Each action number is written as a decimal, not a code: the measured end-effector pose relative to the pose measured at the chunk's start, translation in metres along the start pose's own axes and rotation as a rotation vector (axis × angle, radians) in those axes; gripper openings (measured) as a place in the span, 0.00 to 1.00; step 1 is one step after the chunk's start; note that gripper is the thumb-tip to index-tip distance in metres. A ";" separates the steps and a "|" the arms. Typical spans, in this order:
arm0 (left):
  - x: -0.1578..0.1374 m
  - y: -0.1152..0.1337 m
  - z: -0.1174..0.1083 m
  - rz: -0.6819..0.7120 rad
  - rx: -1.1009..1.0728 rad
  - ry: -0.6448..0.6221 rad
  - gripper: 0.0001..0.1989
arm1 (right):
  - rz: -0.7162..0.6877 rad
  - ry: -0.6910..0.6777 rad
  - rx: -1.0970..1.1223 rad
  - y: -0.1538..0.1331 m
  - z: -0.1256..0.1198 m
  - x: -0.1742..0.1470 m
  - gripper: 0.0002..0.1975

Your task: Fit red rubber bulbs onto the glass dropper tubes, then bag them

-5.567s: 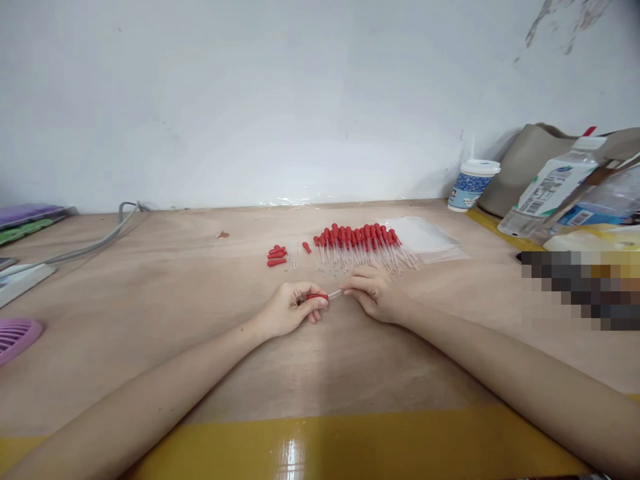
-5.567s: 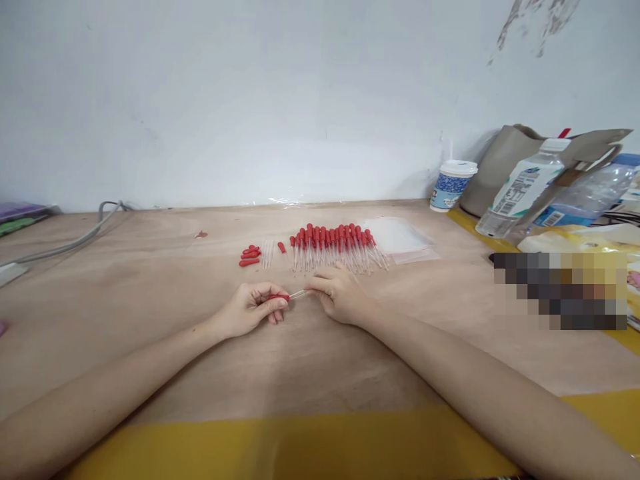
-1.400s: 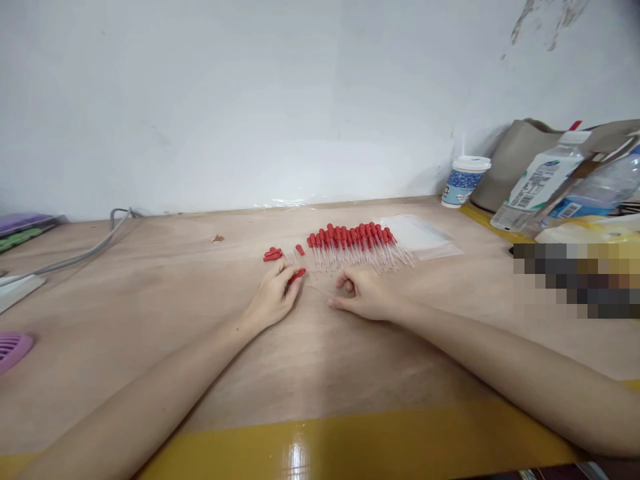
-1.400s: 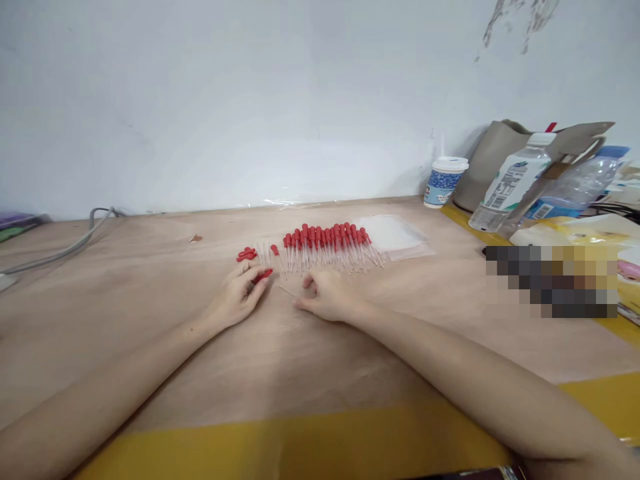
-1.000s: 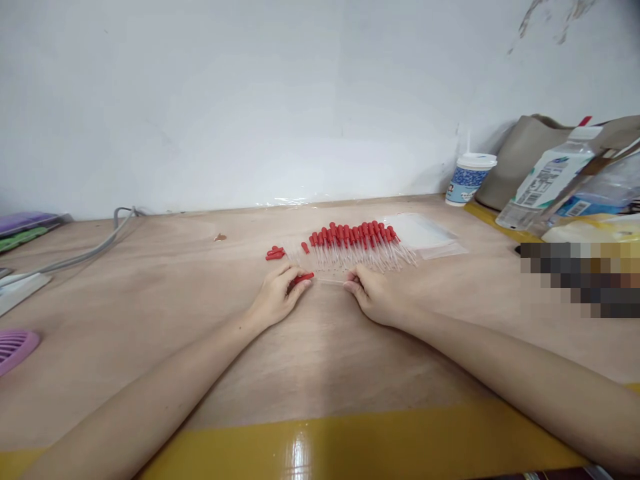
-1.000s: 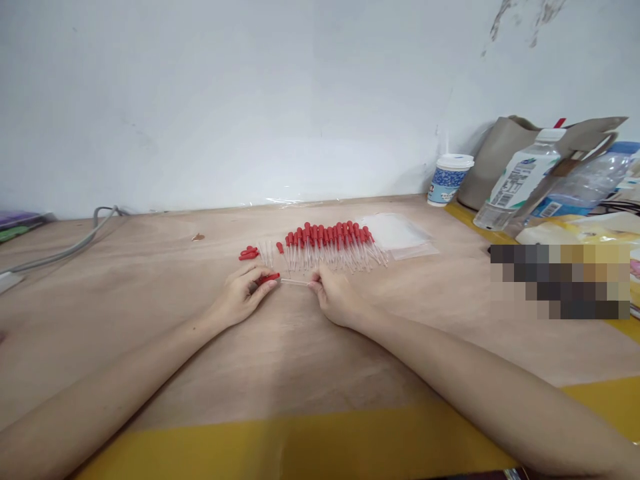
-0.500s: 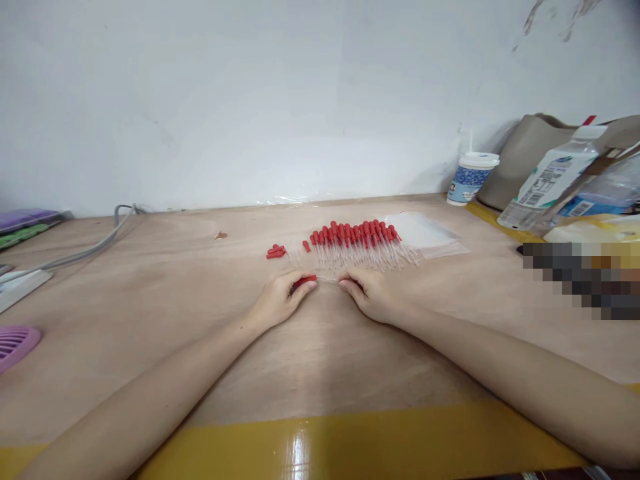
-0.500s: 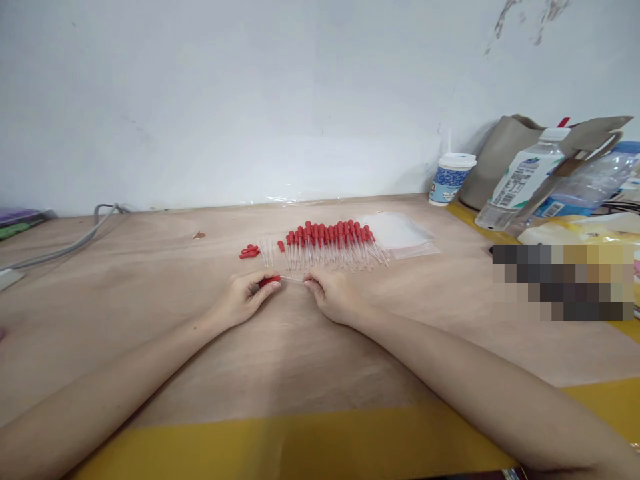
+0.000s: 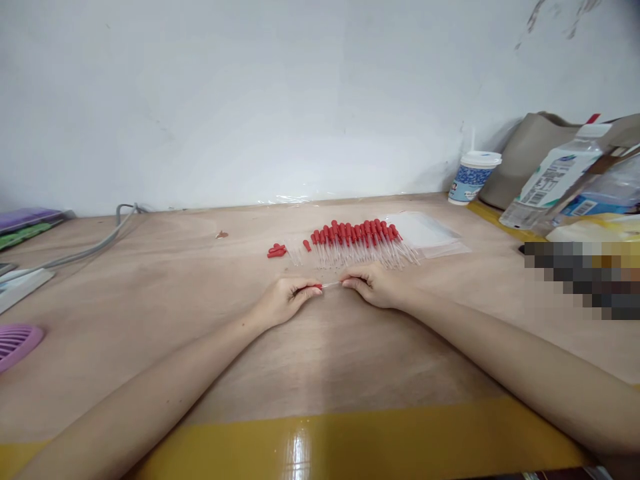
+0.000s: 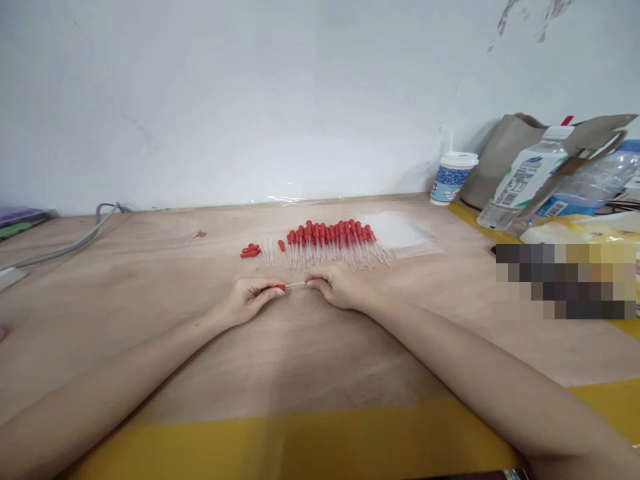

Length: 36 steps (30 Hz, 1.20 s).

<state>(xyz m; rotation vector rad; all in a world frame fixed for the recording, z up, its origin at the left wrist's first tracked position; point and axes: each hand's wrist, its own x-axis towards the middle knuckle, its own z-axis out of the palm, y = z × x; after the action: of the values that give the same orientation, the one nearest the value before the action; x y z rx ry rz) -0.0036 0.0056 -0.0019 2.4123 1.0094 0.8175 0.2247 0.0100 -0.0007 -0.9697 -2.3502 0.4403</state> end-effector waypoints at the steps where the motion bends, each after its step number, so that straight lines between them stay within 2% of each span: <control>1: 0.000 0.000 0.000 0.005 0.004 -0.012 0.12 | -0.018 -0.010 -0.018 0.001 0.000 0.000 0.10; 4: 0.001 0.000 0.002 0.006 0.030 -0.011 0.12 | -0.033 -0.004 -0.109 0.000 0.003 0.000 0.11; 8: 0.004 0.000 0.004 -0.060 0.049 0.073 0.12 | 0.028 0.104 -0.222 -0.007 0.010 -0.003 0.11; 12: 0.007 -0.002 0.004 -0.125 0.004 0.163 0.13 | 0.058 0.155 -0.181 -0.011 0.006 -0.004 0.09; 15: 0.008 -0.003 0.003 -0.131 -0.046 0.204 0.13 | 0.023 0.174 -0.144 -0.009 0.001 -0.004 0.08; 22: 0.008 0.003 0.001 -0.120 -0.145 0.136 0.10 | -0.076 0.214 -0.159 -0.001 0.008 -0.006 0.12; 33: 0.007 0.001 0.003 -0.088 -0.073 0.068 0.10 | -0.086 0.146 -0.254 -0.002 0.016 -0.006 0.15; 36: 0.006 0.000 0.004 -0.085 -0.067 0.087 0.10 | -0.040 0.136 -0.247 -0.007 0.016 -0.005 0.15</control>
<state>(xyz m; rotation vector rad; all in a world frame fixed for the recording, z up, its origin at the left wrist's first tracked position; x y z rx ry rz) 0.0021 0.0099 -0.0025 2.2781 1.0919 0.9184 0.2146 0.0002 -0.0120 -1.0270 -2.3311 0.0657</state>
